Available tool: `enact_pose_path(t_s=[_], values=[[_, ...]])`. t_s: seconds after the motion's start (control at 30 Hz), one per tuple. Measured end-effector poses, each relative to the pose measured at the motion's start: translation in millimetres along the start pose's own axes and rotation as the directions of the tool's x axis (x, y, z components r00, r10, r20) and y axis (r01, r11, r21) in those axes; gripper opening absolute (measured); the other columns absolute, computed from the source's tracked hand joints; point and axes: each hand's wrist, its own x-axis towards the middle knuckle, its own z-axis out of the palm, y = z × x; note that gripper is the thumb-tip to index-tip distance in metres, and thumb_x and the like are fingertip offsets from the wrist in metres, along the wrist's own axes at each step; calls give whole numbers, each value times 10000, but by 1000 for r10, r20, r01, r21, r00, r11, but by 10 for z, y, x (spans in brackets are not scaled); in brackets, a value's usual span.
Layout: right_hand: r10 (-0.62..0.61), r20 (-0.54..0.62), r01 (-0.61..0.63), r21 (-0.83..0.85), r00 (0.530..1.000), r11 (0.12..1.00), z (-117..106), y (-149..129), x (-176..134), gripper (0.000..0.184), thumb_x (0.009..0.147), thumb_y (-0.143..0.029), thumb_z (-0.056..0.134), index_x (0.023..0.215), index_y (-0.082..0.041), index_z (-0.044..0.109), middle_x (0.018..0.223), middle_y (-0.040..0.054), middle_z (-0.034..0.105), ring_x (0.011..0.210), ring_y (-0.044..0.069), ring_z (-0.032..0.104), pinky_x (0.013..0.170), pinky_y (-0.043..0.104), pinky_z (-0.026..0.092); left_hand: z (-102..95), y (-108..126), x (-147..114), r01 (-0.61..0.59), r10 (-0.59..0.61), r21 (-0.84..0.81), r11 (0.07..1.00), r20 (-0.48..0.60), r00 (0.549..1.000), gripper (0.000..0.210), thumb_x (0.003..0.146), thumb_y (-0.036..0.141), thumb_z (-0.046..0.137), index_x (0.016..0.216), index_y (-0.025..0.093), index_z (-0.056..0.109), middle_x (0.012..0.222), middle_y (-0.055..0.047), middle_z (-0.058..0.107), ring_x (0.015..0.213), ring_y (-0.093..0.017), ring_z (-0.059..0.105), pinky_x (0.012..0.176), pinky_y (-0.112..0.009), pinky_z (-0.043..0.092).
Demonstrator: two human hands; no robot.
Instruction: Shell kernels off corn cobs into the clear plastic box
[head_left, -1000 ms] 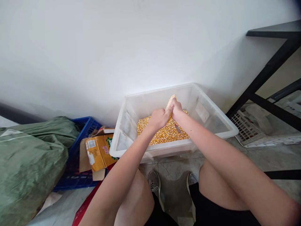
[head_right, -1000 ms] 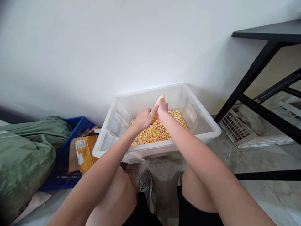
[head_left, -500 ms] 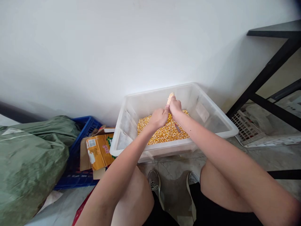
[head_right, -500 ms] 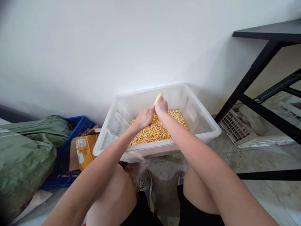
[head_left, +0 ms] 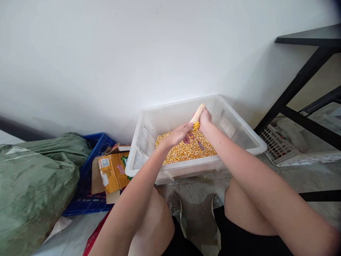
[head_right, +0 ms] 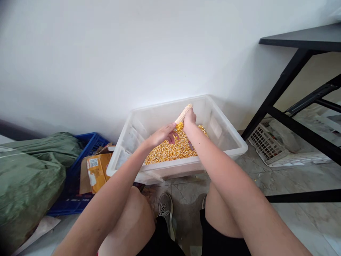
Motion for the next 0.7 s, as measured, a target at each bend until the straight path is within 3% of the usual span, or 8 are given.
enact_pose_path(t_s=[0.2,0.4,0.57,0.7], values=[[-48,-151,36,-83,987,996,-26,43,34,392,962,-482,305,854,-212,568,674,47,604,712,235,667,636,343,544,182,28,33,75,-85,-119,990,-82,993,374,1013,497,259,1072,183,453,614,-1,574,478,-159,599,467,-250,460],[-106,-231,56,-211,967,976,-54,70,3,448,959,-514,295,870,-205,606,779,85,662,880,266,688,757,372,550,245,33,62,111,-113,-21,994,-189,975,408,1007,519,263,1074,180,478,563,21,519,446,-141,564,438,-220,404],[-150,-235,74,-307,960,949,-20,87,-50,471,967,-489,272,936,-174,621,986,127,685,991,270,666,873,383,520,274,78,55,206,-213,-55,977,-231,949,507,985,590,255,1134,169,494,536,20,512,413,-129,516,414,-212,354],[-65,-187,11,-278,980,961,-10,85,-5,415,953,-464,325,954,-173,619,989,115,676,948,258,668,831,372,532,221,76,38,234,-255,-130,964,-182,950,643,926,709,246,1182,173,491,549,-14,572,435,-147,534,430,-219,376]])
